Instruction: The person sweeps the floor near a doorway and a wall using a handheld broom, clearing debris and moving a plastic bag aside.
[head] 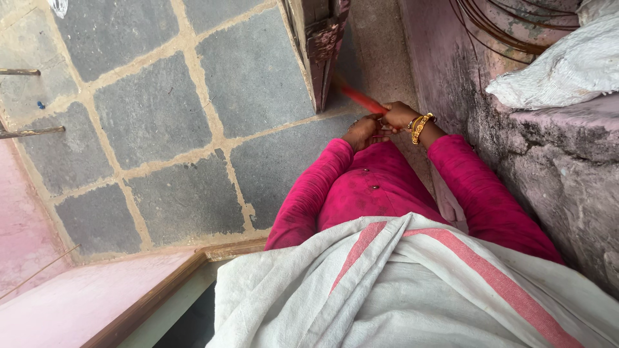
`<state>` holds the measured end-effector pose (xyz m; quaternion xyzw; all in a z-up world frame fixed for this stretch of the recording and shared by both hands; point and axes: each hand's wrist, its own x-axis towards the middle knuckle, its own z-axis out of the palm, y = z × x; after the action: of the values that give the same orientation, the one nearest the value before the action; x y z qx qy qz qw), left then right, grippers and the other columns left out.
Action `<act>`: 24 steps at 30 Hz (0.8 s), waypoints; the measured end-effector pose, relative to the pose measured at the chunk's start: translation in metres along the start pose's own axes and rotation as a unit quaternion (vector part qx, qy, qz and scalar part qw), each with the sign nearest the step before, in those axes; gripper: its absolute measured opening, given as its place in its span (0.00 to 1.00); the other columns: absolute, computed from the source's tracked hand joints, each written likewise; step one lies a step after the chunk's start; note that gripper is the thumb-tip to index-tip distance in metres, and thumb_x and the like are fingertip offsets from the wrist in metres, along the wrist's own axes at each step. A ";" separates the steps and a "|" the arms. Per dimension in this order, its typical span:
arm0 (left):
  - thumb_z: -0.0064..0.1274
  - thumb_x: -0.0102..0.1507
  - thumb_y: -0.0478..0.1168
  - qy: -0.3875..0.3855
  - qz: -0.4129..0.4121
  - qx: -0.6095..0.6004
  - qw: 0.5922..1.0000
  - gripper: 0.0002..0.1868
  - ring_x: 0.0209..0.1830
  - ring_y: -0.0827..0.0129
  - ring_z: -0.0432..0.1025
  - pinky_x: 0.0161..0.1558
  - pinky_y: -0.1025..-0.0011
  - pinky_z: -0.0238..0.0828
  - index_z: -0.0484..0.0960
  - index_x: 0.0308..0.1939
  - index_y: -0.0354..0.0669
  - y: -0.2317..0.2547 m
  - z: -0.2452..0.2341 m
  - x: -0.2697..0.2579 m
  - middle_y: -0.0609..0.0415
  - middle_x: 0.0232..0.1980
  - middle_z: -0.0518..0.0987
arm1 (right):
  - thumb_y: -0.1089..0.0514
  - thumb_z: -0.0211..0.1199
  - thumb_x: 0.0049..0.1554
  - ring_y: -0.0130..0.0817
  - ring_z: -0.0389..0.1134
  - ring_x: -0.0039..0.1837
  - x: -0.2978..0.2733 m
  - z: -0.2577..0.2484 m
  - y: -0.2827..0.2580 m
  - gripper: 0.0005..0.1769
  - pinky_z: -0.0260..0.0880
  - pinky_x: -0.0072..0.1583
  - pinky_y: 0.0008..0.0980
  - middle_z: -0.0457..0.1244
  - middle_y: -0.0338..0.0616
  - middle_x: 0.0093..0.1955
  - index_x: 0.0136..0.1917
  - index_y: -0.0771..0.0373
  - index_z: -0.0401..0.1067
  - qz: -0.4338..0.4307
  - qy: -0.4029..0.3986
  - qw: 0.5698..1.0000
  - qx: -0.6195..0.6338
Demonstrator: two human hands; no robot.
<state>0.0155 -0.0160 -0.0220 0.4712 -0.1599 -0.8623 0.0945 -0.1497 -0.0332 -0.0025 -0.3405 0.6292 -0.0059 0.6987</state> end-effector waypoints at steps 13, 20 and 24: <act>0.41 0.69 0.33 0.021 0.044 0.034 0.998 0.34 0.51 0.70 0.72 0.51 0.58 0.73 0.52 0.79 0.52 0.026 0.040 0.035 0.55 0.60 0.73 | 0.62 0.62 0.52 0.42 0.73 0.38 0.042 -0.029 0.007 0.32 0.73 0.36 0.38 0.67 0.57 0.47 0.70 0.64 0.61 -0.036 0.244 0.966 -0.081; 0.36 0.64 0.24 0.027 0.058 -0.040 0.997 0.44 0.48 0.61 0.74 0.47 0.59 0.80 0.40 0.81 0.53 0.016 0.024 0.036 0.39 0.68 0.67 | 0.59 0.63 0.57 0.36 0.70 0.43 0.007 -0.003 0.016 0.19 0.70 0.43 0.34 0.69 0.47 0.45 0.61 0.60 0.72 -0.181 0.256 0.950 -0.006; 0.35 0.68 0.41 0.098 0.008 -0.042 0.994 0.17 0.34 0.62 0.69 0.35 0.60 0.72 0.59 0.61 0.45 0.010 0.018 0.033 0.44 0.48 0.69 | 0.64 0.56 0.58 0.29 0.58 0.29 0.000 0.035 0.021 0.09 0.56 0.29 0.31 0.61 0.37 0.33 0.53 0.55 0.66 -0.085 0.197 0.909 0.358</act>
<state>-0.0173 -0.0320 -0.0347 0.5480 -0.1172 -0.8169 0.1367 -0.1276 -0.0006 -0.0134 -0.1115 0.6786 -0.3570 0.6322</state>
